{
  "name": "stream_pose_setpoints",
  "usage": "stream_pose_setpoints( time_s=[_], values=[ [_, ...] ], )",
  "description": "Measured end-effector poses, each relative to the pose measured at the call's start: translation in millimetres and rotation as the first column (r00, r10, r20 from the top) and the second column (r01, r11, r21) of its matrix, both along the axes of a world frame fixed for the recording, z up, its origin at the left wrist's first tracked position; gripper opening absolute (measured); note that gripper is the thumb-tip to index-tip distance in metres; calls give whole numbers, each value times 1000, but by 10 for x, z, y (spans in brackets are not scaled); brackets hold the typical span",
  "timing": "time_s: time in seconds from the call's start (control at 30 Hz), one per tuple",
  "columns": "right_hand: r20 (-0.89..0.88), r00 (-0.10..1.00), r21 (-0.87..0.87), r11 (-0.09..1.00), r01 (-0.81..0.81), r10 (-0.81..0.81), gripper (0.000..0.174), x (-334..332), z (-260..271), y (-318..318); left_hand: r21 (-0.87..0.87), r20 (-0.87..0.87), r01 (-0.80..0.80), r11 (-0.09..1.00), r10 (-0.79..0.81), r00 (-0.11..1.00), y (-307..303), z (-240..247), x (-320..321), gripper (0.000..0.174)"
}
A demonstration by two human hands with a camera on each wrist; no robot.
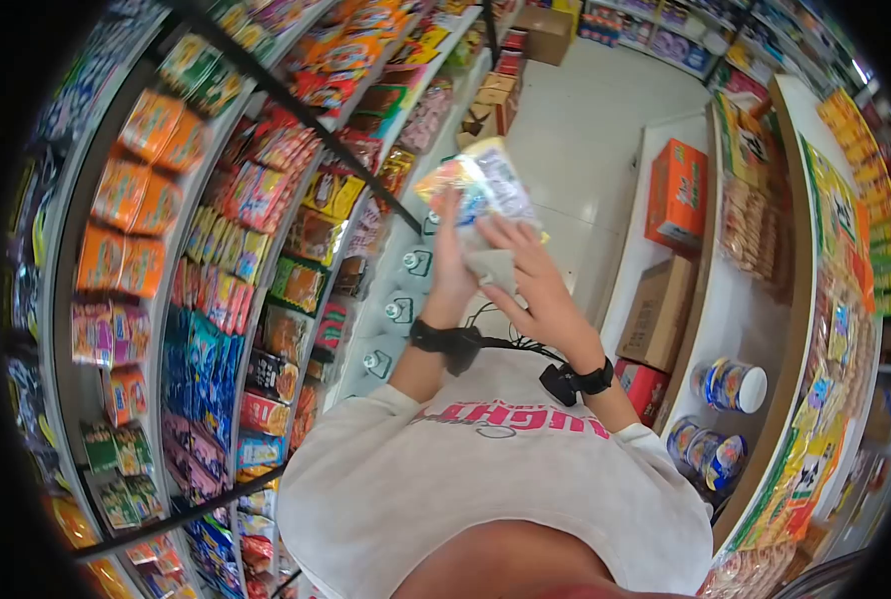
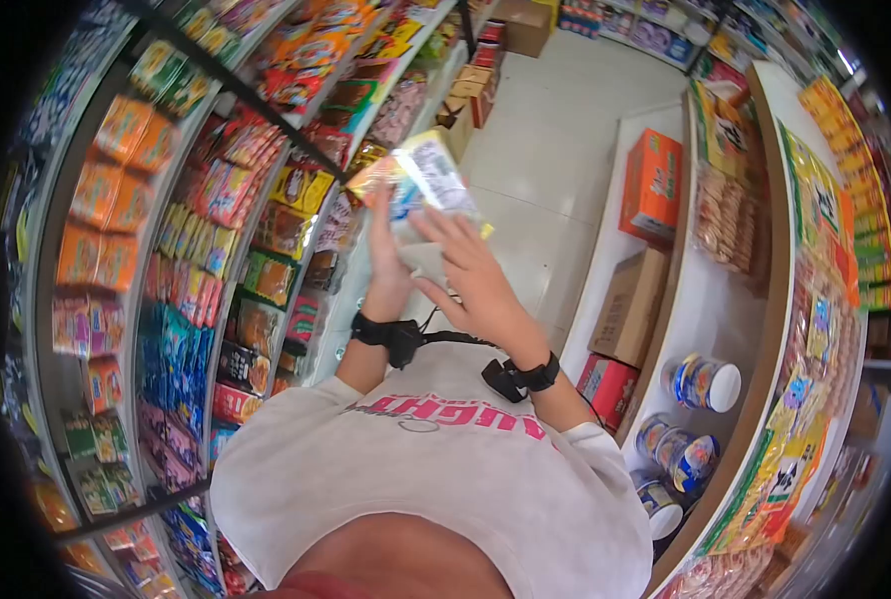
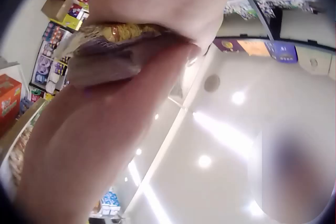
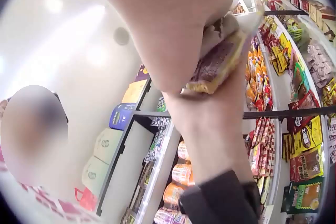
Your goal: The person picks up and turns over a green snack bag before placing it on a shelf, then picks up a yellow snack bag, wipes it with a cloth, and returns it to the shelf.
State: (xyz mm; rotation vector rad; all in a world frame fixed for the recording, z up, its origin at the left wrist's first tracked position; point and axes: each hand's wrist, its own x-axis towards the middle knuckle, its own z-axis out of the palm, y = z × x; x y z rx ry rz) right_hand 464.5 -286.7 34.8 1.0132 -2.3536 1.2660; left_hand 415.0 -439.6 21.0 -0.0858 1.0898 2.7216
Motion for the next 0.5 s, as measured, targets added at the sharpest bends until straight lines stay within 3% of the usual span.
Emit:
stream_pose_setpoints(
  time_s=[0.03, 0.07, 0.13, 0.17, 0.2, 0.23, 0.27, 0.37, 0.4, 0.5],
  values=[
    [22, 998, 20, 998, -55, 55, 42, 15, -13, 129, 59, -24, 61, 996, -60, 998, 43, 14, -43, 72],
    [135, 991, -156, 988, 8, 14, 36, 46, -35, 244, 116, -47, 117, 986, -112, 993, 83, 21, -97, 72],
    [362, 932, -465, 868, 175, 6, 25, 118, -90, 448, 233, -25, 173, 957, -172, 985, 226, 47, -185, 76],
    [603, 775, -232, 886, 400, -192, 23, 128, -310, 669, 239, 2, 162, 957, -167, 986, 321, 60, -169, 77],
    [749, 534, 55, 839, 541, -393, 28, 101, -533, 905, 246, 27, 150, 957, -162, 986, 436, 161, -153, 77],
    [756, 579, -207, 729, 653, -304, 34, 31, -559, 1027, 254, 54, 138, 957, -157, 986, 551, 248, -129, 77],
    [739, 633, -441, 545, 713, -229, 39, -41, -579, 1133, 224, 43, 177, 959, -191, 981, 636, 303, -103, 69],
    [770, 627, -488, 523, 699, -119, 45, -148, -615, 1396, 147, 152, 104, 984, -127, 980, 722, 57, -209, 55],
    [815, 578, -489, 579, 652, 37, 45, -159, -585, 1434, 132, 142, 93, 987, -111, 984, 763, 50, -233, 44],
    [797, 602, -467, 668, 579, 36, 44, -62, -371, 1308, 32, 173, 45, 998, -50, 984, 833, -112, -398, 44]
  ],
)
